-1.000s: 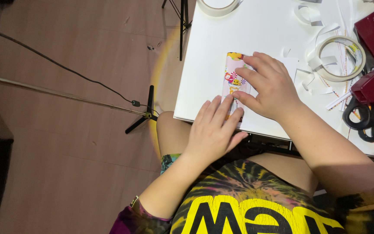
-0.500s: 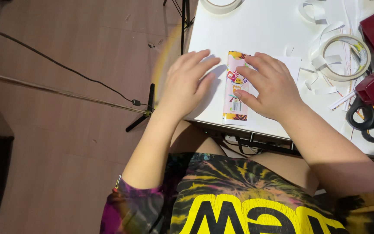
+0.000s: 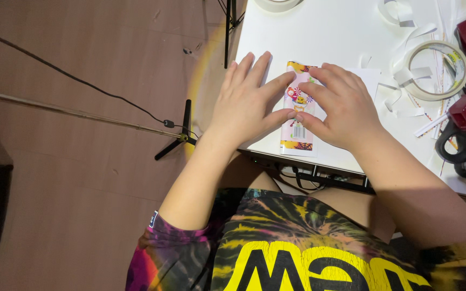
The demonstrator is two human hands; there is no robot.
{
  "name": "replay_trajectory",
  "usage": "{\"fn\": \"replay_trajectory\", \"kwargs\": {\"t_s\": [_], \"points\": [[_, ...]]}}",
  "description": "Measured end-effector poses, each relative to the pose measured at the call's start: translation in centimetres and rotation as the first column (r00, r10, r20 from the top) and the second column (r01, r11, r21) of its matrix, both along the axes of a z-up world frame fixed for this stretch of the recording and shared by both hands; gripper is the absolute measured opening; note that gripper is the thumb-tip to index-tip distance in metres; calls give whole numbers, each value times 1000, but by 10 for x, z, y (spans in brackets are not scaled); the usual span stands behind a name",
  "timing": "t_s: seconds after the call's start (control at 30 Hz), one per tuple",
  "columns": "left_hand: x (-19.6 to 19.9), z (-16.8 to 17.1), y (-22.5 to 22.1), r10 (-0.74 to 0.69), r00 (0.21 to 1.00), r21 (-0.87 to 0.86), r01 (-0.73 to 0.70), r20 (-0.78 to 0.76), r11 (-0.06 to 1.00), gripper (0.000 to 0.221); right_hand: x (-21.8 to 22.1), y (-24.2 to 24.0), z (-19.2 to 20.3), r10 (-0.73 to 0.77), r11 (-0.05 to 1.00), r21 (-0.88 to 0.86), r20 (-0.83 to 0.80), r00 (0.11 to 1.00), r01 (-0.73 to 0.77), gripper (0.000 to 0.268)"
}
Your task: The person seals the edges of printed paper packets using a crimping tool and trims the excess edges with scissors.
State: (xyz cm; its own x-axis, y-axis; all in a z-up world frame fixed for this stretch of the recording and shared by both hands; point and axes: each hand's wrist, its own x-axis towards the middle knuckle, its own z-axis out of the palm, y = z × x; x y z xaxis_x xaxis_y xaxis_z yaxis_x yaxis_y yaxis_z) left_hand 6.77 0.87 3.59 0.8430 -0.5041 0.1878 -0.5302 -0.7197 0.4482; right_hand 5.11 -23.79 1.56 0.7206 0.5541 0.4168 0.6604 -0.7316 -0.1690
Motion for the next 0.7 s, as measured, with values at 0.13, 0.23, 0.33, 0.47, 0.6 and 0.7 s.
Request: {"fn": "replay_trajectory", "kwargs": {"t_s": [0.13,0.23,0.33,0.47,0.6,0.7], "points": [[-3,-2,-2,22,998,27,-24,52,999,68,1,-4,-3,0,1000,19,-29,1000,1,47],[-5,-4,4,20,1000,32,-20,7,999,89,1,-4,-3,-12,1000,24,-40,999,13,47],[-9,-7,12,2,1000,-5,-2,-29,1000,103,1,-4,-1,1,999,50,-47,999,2,46],[-14,-6,17,-27,998,-41,25,-63,999,98,0,-3,3,1,999,45,-59,998,1,50],[-16,-1,18,-36,997,-61,32,-73,998,83,0,-1,3,-9,1000,-13,-35,999,8,46],[-16,-4,15,-23,999,-53,21,-31,998,76,0,2,5,-14,999,-32,-33,999,13,46]]}}
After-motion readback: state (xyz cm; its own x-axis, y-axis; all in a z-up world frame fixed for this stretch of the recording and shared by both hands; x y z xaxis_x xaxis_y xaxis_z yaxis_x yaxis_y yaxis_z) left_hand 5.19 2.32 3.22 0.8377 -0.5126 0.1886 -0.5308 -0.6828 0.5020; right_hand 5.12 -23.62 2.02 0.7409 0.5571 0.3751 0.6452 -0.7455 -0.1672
